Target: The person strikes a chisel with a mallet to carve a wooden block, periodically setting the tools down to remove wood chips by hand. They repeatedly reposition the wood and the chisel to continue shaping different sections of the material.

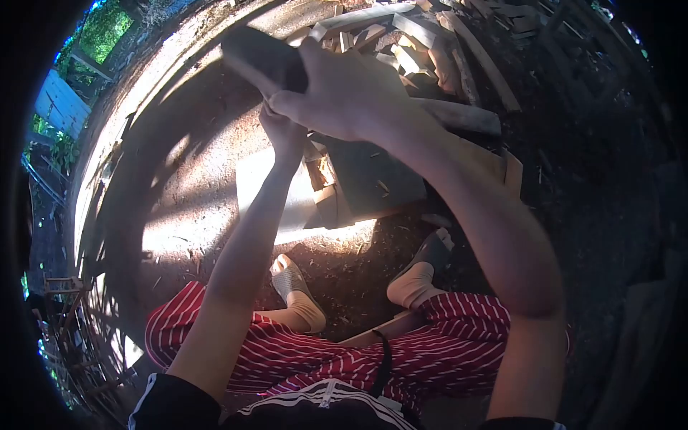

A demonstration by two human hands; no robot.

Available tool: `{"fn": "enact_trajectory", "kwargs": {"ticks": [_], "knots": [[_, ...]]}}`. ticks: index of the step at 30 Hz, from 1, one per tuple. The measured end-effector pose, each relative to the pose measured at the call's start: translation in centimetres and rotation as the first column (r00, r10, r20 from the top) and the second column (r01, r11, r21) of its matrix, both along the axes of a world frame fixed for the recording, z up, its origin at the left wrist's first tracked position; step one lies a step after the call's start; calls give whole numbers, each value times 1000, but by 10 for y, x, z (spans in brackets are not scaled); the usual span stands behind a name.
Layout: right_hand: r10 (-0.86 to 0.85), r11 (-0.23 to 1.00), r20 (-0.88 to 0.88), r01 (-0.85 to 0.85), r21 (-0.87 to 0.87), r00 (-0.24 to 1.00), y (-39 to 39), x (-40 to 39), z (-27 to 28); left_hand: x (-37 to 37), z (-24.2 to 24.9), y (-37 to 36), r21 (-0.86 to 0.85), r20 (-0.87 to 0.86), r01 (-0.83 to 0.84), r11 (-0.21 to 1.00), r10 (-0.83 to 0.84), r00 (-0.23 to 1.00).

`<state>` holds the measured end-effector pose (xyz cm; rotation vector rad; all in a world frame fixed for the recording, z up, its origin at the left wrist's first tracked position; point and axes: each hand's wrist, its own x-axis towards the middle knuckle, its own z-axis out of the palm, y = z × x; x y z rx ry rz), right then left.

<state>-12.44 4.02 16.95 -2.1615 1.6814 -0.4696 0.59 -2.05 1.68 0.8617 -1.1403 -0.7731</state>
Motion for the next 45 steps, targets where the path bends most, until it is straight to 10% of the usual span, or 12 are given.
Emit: {"fn": "enact_trajectory", "kwargs": {"ticks": [4, 11, 14, 16, 20, 27, 31, 33, 35, 37, 40, 45], "knots": [[-192, 979, 356, 157, 128, 915, 8, -39, -89, 0, -1, -5, 66, 166, -167, 984, 154, 974], [-312, 859, -320, 410, 307, 895, 34, -59, -187, 5, -9, -37, 141, 195, -132, 981, 103, 975], [-296, 914, -300, 360, 186, 907, 39, -62, -217, -11, -10, -39, 100, 255, -181, 978, 151, 955], [-334, 861, -269, 177, -478, 903, 49, -38, -220, -22, -13, -38, 47, 282, -235, 971, 212, 936], [-262, 945, 1, 257, -201, 965, 88, 44, -230, -28, -7, -22, -47, 320, -302, 952, 301, 898], [-334, 931, -44, 322, -171, 942, 96, 70, -242, 3, -4, 59, 2, 155, -152, 988, 150, 977], [-297, 955, 60, 296, 34, 953, 100, 48, -245, 45, 28, 77, 63, -328, -177, 982, 188, 926], [-355, 918, 766, 45, 393, 536, 108, 36, -247, 67, 60, 77, -42, -359, -277, 960, 244, 901], [-472, 824, 767, -93, 559, 434, 131, 27, -206, 83, 90, 77, -110, -345, -363, 925, 307, 887], [-701, 685, 642, -546, 483, -311, 163, 26, -198, 97, 100, 76, -143, -368, -377, 915, 304, 879], [-784, 613, 257, -638, 466, -565, 194, 39, -223, 94, 100, 77, -109, -382, -404, 908, 337, 860], [-869, 484, 274, -598, 639, -412, 205, 46, -209, 86, 86, 91, -113, -358, -302, 947, 245, 901]]}}
